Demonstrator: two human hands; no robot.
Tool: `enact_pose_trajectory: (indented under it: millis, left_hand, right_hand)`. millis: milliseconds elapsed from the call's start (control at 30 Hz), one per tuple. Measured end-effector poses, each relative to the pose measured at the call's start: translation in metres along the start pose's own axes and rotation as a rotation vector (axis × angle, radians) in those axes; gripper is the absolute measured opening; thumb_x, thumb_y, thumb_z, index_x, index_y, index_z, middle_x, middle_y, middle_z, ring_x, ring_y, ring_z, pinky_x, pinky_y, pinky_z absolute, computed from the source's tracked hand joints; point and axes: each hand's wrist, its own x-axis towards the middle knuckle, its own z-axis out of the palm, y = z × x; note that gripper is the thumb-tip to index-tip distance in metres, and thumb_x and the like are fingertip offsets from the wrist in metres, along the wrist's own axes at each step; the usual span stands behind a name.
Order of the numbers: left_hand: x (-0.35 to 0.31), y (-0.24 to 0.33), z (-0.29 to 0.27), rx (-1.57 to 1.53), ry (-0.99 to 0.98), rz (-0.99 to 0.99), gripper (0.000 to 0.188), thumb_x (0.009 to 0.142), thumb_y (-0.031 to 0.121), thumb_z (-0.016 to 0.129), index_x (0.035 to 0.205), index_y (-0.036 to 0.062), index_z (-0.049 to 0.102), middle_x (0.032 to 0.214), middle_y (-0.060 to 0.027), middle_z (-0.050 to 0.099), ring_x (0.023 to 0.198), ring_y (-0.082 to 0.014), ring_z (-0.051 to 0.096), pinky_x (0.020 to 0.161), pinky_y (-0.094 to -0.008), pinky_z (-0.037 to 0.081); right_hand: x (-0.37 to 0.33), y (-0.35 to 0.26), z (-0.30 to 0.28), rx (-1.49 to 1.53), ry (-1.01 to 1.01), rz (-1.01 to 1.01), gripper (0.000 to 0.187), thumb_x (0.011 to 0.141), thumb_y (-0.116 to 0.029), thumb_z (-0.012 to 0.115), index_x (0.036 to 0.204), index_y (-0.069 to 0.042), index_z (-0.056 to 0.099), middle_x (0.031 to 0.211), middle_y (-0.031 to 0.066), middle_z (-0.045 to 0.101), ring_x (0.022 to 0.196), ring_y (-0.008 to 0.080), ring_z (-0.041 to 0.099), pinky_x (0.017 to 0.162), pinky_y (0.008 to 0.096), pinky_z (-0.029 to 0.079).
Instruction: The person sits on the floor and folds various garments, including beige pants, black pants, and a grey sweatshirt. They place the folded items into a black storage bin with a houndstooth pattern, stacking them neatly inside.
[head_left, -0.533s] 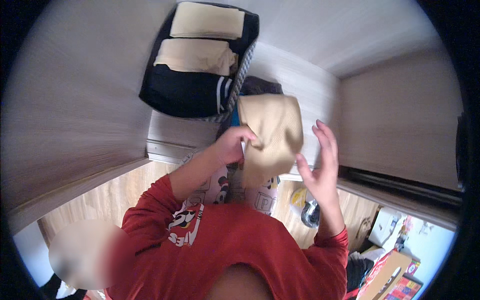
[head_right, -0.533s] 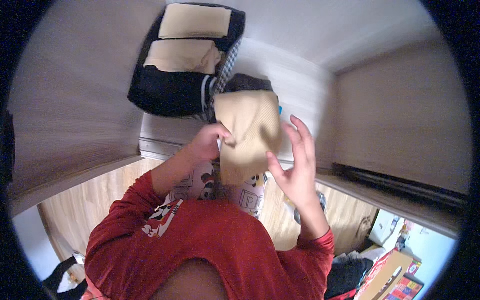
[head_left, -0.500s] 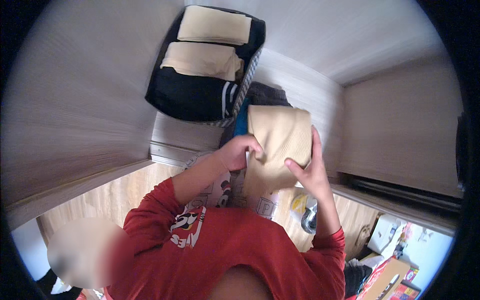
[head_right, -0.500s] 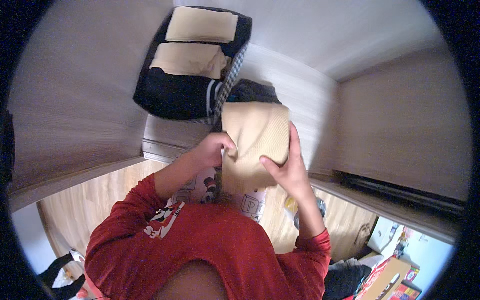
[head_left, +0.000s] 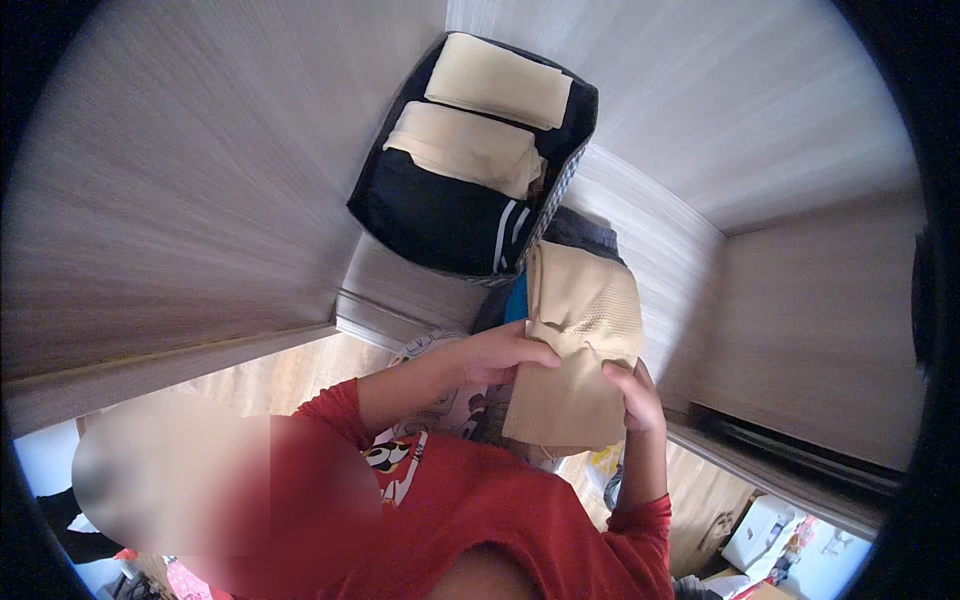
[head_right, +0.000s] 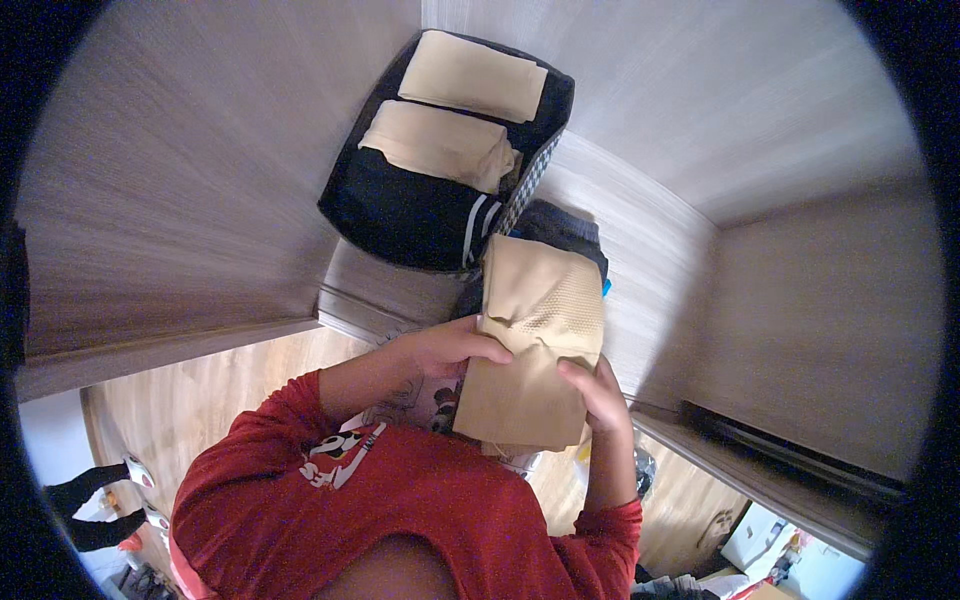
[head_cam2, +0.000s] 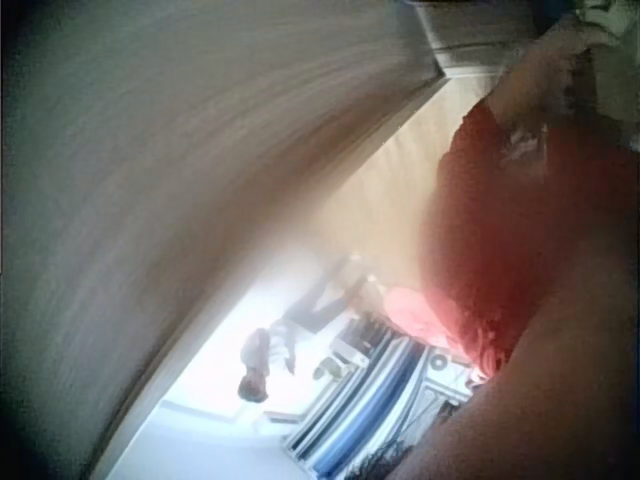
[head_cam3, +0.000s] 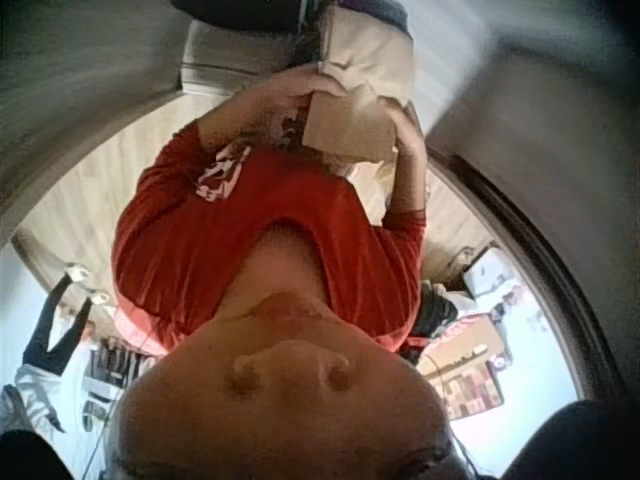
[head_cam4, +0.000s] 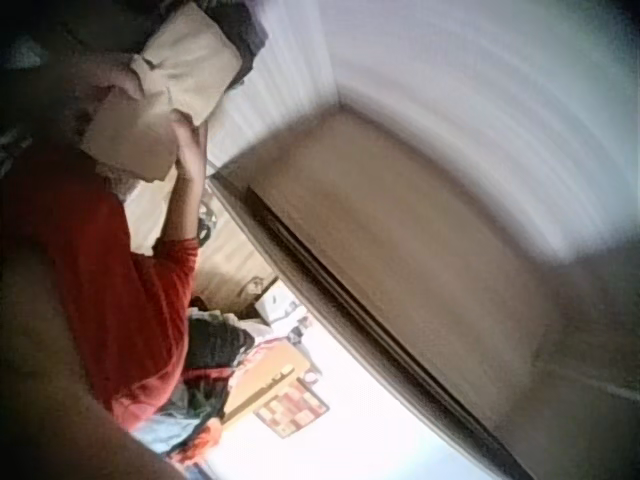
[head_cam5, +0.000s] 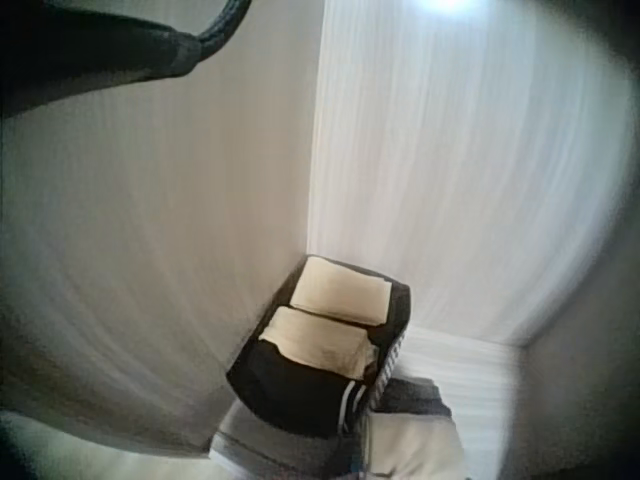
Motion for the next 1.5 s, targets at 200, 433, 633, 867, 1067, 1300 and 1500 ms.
enact_pose_trajectory:
  millis: [200,433,633,867,1067,1300,1500]
  left_hand:
    - [0.001,-0.008,-0.009,-0.173,0.291,0.34,0.043,0.077,0.006,0.058,0.118,0.0033,0.044,0.112,-0.0092,0.053,0.1,-0.0209,0.054,0.086,-0.0346,0.044]
    - [0.014,-0.007,-0.012,-0.072,0.34,0.434,0.045,0.081,0.007,0.055,0.122,0.0063,0.037,0.117,-0.0081,0.048,0.109,-0.0204,0.047,0.093,-0.0342,0.039]
    - [0.025,0.028,-0.023,-0.271,0.265,0.499,0.041,0.082,0.014,0.054,0.12,0.0057,0.041,0.117,-0.0075,0.049,0.109,-0.0197,0.047,0.094,-0.0357,0.037]
    - [0.054,0.087,-0.038,-0.254,0.338,0.596,0.035,0.079,0.013,0.054,0.112,0.005,0.045,0.113,-0.0084,0.05,0.105,-0.0217,0.049,0.093,-0.0351,0.039]
    - [0.068,0.224,-0.052,-0.265,0.317,0.875,0.025,0.081,0.012,0.051,0.104,0.0032,0.05,0.104,-0.0088,0.056,0.101,-0.021,0.052,0.089,-0.0352,0.042]
    - [0.063,0.203,-0.034,-0.182,0.339,0.855,0.027,0.081,0.008,0.053,0.107,0.0035,0.049,0.104,-0.0091,0.056,0.099,-0.0205,0.053,0.088,-0.0343,0.042]
    - [0.06,0.149,-0.021,1.32,0.722,1.259,0.033,0.077,0.004,0.057,0.11,0.0047,0.051,0.107,-0.0106,0.054,0.102,-0.0242,0.052,0.089,-0.0347,0.041]
  right_hand:
    - [0.017,0.035,-0.002,0.451,-0.077,0.044,0.063,0.077,-0.035,0.06,0.125,-0.002,0.036,0.121,0.012,0.046,0.111,0.025,0.045,0.09,0.0398,0.039]
    - [0.038,0.055,0.021,0.615,0.085,0.089,0.052,0.08,-0.017,0.059,0.125,-0.004,0.037,0.117,0.011,0.05,0.106,0.0246,0.05,0.089,0.0384,0.041]
    - [0.05,0.017,0.009,0.261,0.181,-0.137,0.05,0.078,-0.006,0.06,0.123,0.0,0.038,0.113,0.0107,0.052,0.101,0.0223,0.053,0.086,0.0333,0.043]
    - [0.068,-0.009,0.022,0.393,0.131,-0.22,0.042,0.088,-0.016,0.046,0.126,-0.003,0.033,0.115,0.0133,0.05,0.104,0.0239,0.05,0.086,0.039,0.041]
    - [0.06,0.014,-0.017,0.295,0.346,-0.013,0.029,0.086,-0.014,0.049,0.112,-0.002,0.046,0.099,0.0136,0.057,0.092,0.0224,0.056,0.083,0.0361,0.045]
    - [0.095,-0.026,0.007,0.101,0.364,-0.504,0.018,0.085,-0.005,0.052,0.102,-0.001,0.051,0.094,0.0104,0.059,0.085,0.0164,0.058,0.074,0.027,0.047]
    - [0.093,-0.095,0.051,0.196,0.096,-0.577,0.034,0.092,-0.022,0.04,0.118,0.0,0.042,0.111,0.0173,0.052,0.103,0.0239,0.053,0.084,0.0332,0.046]
